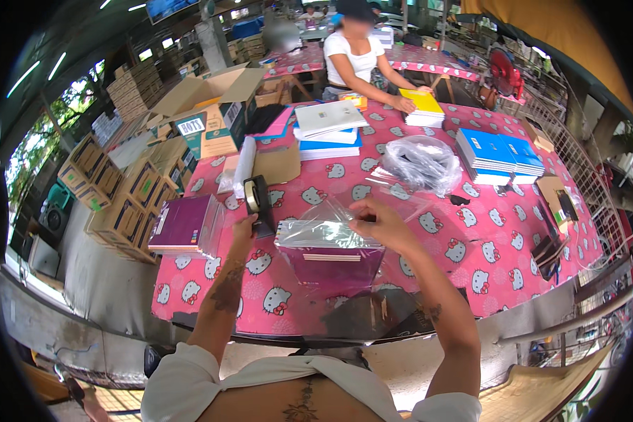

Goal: The person places stacks of notebooks into individual plastic bags and uses a tape dispenser to seal them.

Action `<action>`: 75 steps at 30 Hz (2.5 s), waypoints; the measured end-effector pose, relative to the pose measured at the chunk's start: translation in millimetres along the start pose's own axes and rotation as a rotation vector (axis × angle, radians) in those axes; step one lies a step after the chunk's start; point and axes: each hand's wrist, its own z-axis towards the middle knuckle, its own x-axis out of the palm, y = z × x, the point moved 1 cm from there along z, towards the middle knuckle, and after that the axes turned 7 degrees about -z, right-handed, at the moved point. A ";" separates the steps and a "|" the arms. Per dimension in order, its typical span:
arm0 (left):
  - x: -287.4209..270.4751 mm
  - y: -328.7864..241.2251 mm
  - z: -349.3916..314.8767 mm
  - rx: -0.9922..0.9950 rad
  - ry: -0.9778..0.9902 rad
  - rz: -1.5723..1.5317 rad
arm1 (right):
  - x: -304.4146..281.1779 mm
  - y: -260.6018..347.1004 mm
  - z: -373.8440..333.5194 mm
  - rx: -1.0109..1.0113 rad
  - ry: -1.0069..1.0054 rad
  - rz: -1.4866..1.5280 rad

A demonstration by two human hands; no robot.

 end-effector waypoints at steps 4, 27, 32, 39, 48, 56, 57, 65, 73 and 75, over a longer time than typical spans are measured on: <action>66.9 34.6 -61.5 0.031 0.027 -0.366 | -27.0 -14.0 -15.7 0.074 -0.089 -0.065; 239.5 -274.3 -151.8 0.977 1.686 1.261 | -20.0 -14.3 7.9 0.012 0.049 0.195; 263.2 -169.9 -86.3 0.415 1.974 1.515 | -17.0 -20.0 8.5 0.010 0.080 0.233; 196.1 -57.8 -78.7 -0.160 1.677 0.563 | -16.4 -10.4 3.1 0.007 -0.027 0.084; 73.6 -65.4 -124.4 0.247 1.243 0.268 | 11.9 -59.2 -75.3 -0.242 -0.275 0.201; 36.3 -57.3 -203.9 -0.043 0.644 -0.247 | 49.2 -83.3 -5.5 -0.030 -0.415 0.243; 20.1 -72.4 -212.0 0.038 0.531 -0.323 | 61.3 -45.0 3.2 0.088 -0.432 0.228; -108.5 -167.9 -161.2 0.192 -0.054 -0.623 | 107.7 -134.6 17.1 0.120 -0.245 -0.721; -194.1 -131.8 -2.2 0.428 -0.439 -0.680 | 102.5 -185.8 -29.4 0.272 -0.086 -1.115; -190.4 -113.0 17.4 0.377 -0.516 -0.695 | 94.6 -183.1 -35.2 0.271 -0.071 -1.101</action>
